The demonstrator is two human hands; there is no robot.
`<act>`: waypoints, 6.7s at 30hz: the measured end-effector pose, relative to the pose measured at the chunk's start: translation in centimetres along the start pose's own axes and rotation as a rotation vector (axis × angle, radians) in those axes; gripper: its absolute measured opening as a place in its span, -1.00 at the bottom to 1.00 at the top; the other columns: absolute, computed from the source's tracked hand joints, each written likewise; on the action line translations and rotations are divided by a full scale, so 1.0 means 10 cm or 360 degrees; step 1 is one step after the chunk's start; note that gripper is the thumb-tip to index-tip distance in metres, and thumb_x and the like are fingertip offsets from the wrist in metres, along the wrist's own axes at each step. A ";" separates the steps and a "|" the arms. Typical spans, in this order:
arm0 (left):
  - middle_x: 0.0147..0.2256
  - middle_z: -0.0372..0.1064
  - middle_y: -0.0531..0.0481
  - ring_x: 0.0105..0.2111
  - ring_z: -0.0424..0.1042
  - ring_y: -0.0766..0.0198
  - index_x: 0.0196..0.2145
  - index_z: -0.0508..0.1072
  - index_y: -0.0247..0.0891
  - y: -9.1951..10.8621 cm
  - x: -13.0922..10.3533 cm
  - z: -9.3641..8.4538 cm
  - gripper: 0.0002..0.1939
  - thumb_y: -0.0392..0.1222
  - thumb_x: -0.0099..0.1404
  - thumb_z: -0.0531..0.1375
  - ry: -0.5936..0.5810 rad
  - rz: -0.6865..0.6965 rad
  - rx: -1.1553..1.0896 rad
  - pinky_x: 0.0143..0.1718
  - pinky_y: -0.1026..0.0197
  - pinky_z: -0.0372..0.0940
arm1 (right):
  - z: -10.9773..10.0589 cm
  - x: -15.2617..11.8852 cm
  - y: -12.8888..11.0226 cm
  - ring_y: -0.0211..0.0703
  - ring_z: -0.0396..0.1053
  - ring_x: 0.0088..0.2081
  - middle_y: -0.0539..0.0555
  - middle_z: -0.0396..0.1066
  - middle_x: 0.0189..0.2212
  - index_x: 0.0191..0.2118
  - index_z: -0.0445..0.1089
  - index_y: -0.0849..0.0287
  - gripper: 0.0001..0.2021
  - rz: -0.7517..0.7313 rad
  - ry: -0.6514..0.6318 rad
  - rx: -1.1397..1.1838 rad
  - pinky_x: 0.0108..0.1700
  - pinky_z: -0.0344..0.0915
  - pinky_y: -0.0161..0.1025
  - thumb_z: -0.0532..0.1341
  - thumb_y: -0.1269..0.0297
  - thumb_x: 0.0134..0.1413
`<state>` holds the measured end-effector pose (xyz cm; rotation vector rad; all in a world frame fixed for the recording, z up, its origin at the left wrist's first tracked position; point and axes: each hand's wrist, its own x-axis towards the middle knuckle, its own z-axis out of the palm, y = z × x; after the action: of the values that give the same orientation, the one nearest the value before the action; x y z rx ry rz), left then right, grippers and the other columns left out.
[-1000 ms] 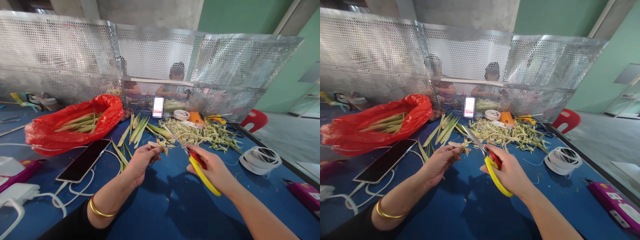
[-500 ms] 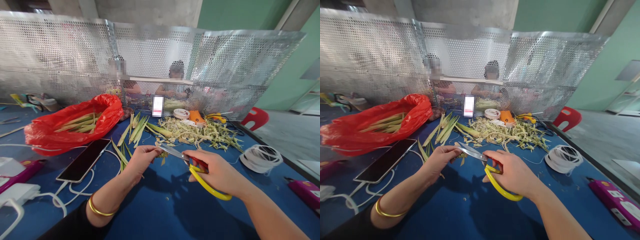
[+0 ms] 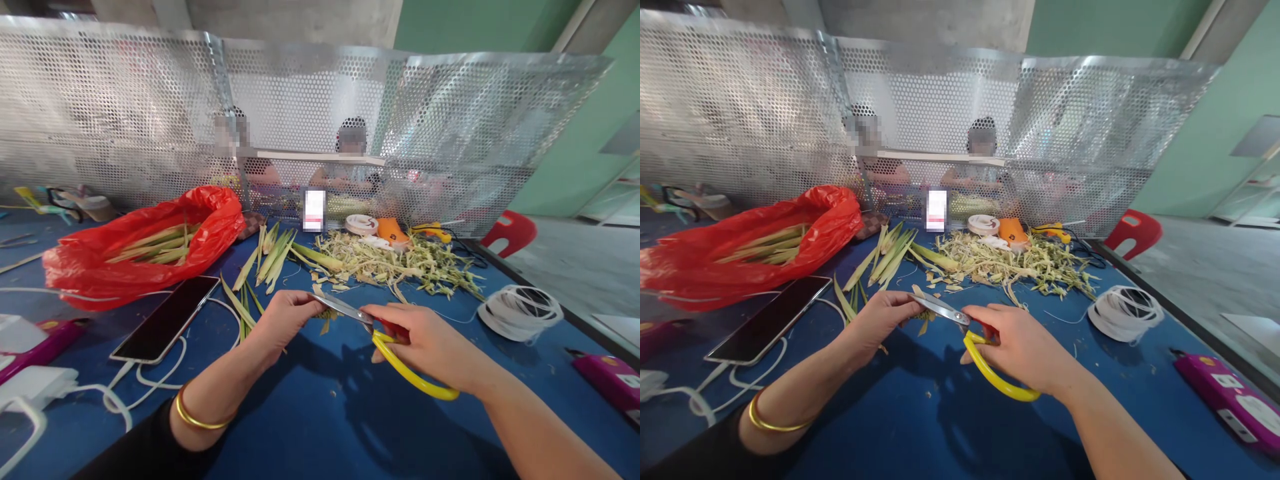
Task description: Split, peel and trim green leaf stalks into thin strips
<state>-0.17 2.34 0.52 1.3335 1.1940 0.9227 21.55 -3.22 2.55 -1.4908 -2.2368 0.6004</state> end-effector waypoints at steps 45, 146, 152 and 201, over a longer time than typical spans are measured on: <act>-0.35 0.50 -0.03 -0.53 0.34 0.48 -0.25 0.46 -0.27 -0.05 -0.08 0.05 -0.77 -0.17 0.12 0.30 -0.0403 -0.0343 -0.1060 -0.45 0.41 0.20 | 0.16 0.19 0.16 -0.12 0.40 -0.26 0.11 0.42 -0.22 -0.16 0.41 0.11 -0.77 0.0047 0.0530 0.0221 -0.20 0.34 -0.18 0.15 0.16 0.10; -0.52 0.41 0.03 -0.50 0.34 0.36 -0.53 0.49 -0.30 -0.10 0.03 0.01 -0.76 -0.08 -0.09 0.38 0.0017 -0.0190 -0.0693 -0.35 0.26 0.20 | 0.63 0.50 -0.25 -0.19 0.41 -0.47 0.01 0.43 -0.53 -0.44 0.43 0.19 -0.75 0.0316 0.0240 0.1191 -0.37 0.32 -0.27 0.19 0.10 0.02; -0.56 0.39 0.04 -0.55 0.31 0.39 -0.52 0.51 -0.33 -0.10 0.04 0.01 -0.72 -0.11 -0.17 0.42 0.0136 -0.0223 -0.0671 -0.41 0.29 0.18 | 0.56 0.50 -0.24 -0.24 0.35 -0.53 -0.03 0.35 -0.61 -0.53 0.40 0.19 -0.81 0.0275 0.0260 0.1147 -0.41 0.29 -0.30 0.17 0.25 0.01; -0.64 0.34 0.08 -0.59 0.25 0.39 -0.63 0.42 -0.32 -0.11 -0.01 0.10 -0.82 -0.20 0.00 0.29 0.0136 0.0166 -0.0483 -0.49 0.31 0.16 | 0.71 0.45 -0.27 -0.27 0.32 -0.60 -0.07 0.25 -0.62 -0.49 0.24 0.16 -0.82 0.0289 0.0134 0.0976 -0.53 0.26 -0.34 0.06 0.25 0.10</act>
<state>0.58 1.98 -0.71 1.1280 1.0078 1.1953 14.10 -0.92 -1.58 -1.3579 -1.6423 1.1318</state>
